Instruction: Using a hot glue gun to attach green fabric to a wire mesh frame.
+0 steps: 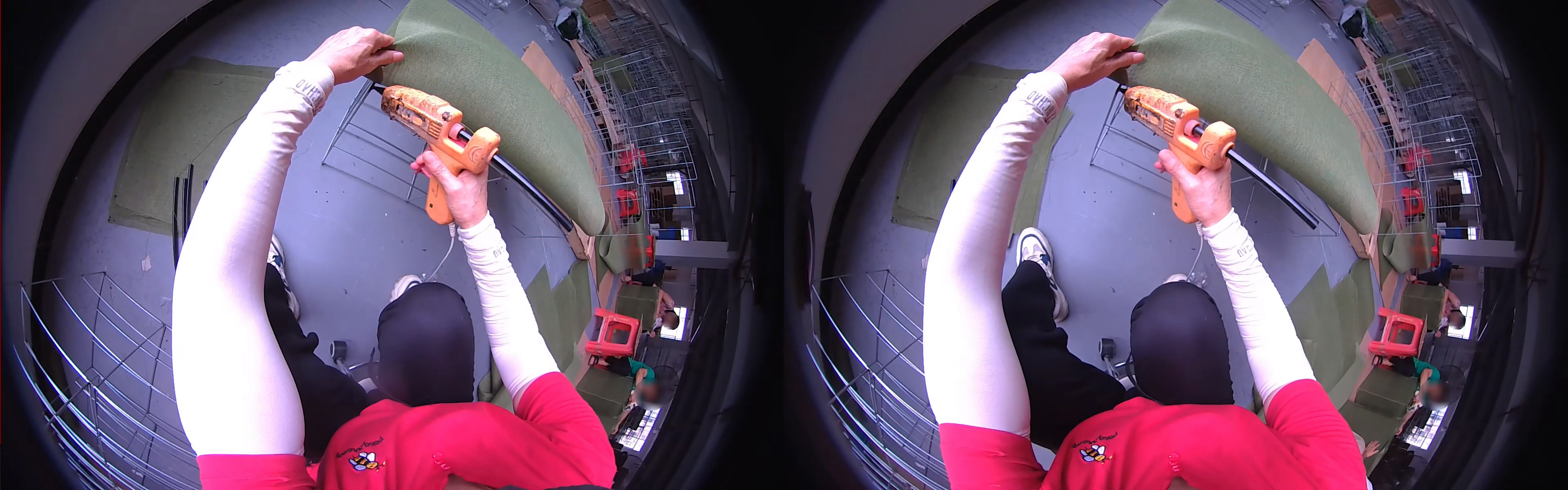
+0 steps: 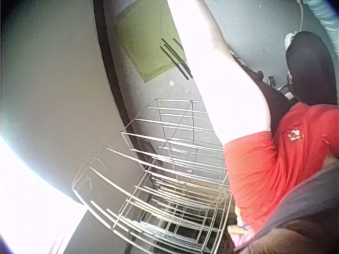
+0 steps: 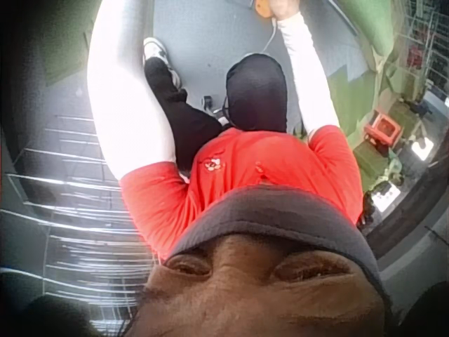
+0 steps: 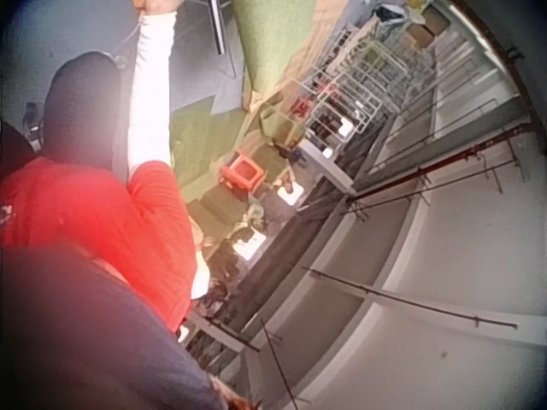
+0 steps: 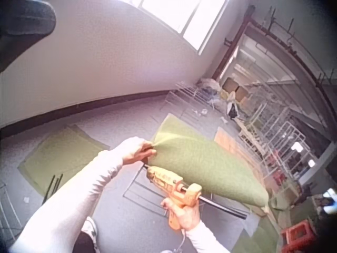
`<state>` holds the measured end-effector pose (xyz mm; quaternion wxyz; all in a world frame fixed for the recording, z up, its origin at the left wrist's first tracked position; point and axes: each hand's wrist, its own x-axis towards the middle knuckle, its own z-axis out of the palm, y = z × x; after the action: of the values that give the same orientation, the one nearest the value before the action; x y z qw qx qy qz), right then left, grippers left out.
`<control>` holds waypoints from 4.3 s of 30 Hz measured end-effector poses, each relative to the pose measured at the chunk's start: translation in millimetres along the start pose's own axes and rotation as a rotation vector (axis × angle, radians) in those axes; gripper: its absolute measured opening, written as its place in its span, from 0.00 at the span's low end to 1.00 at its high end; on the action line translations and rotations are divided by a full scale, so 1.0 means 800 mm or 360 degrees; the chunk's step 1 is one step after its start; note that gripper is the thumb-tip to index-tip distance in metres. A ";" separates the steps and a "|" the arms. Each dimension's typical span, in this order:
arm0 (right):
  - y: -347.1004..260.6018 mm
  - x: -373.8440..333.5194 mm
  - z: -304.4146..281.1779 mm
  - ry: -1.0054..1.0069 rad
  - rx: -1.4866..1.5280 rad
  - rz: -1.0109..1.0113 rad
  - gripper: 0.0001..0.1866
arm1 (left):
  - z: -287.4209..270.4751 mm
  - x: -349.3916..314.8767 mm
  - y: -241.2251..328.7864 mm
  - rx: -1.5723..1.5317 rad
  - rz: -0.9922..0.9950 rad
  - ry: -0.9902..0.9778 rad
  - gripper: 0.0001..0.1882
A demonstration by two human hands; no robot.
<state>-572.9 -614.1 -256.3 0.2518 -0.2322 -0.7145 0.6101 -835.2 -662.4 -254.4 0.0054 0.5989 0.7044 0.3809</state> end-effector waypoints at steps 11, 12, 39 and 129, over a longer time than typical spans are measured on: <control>-0.002 0.002 -0.009 0.0007 0.0067 0.0033 0.16 | 0.008 0.007 0.006 -0.0013 0.0021 0.0019 0.22; -0.002 0.003 -0.010 0.0012 0.0089 0.0010 0.16 | 0.009 0.008 0.006 -0.0018 0.0026 0.0017 0.22; 0.002 -0.008 -0.057 0.0062 0.0094 0.0029 0.21 | 0.033 0.018 0.021 -0.0017 0.0001 -0.0039 0.23; -0.010 -0.028 -0.136 0.0167 0.0162 -0.0020 0.20 | 0.061 0.045 0.065 -0.0004 -0.0046 -0.0074 0.22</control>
<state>-485.9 -547.1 -236.1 0.3042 -0.2462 -0.6699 0.6309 -779.1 -606.4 -245.1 0.0282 0.5973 0.7122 0.3677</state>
